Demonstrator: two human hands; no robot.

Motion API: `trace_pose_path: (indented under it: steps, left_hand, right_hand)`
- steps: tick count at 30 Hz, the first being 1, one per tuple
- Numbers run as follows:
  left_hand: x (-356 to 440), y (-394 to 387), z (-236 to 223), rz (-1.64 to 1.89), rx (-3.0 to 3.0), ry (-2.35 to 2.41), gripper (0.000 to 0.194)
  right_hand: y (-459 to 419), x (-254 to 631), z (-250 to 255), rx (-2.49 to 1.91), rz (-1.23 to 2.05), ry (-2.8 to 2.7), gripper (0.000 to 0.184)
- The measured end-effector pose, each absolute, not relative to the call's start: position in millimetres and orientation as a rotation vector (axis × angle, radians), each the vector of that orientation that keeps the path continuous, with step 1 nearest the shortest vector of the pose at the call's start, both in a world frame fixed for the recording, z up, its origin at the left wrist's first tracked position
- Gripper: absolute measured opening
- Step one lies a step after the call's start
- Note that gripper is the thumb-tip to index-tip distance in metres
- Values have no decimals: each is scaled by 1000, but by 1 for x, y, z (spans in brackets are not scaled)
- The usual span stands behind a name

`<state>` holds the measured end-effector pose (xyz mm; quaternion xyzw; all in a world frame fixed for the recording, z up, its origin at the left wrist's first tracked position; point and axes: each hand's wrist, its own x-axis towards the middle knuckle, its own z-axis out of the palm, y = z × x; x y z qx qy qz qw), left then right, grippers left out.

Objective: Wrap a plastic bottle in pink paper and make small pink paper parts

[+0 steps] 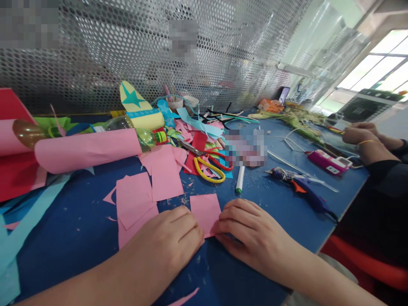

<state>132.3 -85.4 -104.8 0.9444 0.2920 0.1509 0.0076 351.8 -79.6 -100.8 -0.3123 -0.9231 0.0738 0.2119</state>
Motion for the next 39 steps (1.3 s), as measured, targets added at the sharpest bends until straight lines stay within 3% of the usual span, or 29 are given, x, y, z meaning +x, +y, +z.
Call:
trace_pose_path:
  steps: [9, 17, 26, 39]
  left_hand:
    - [136, -84, -102, 500, 2876, 955, 30]
    - [142, -81, -100, 493, 2517, 974, 22]
    - [137, -79, -99, 607, 2278, 1001, 13]
    - [137, -84, -102, 619, 2315, 996, 15]
  right_hand:
    - [-81, 348, -94, -878, 311, -2585, 26]
    - [-79, 352, -96, -891, 364, -2550, 20]
    - [-77, 355, -98, -970, 703, -2489, 9]
    - [-86, 346, -98, -1051, 545, -2493, 8]
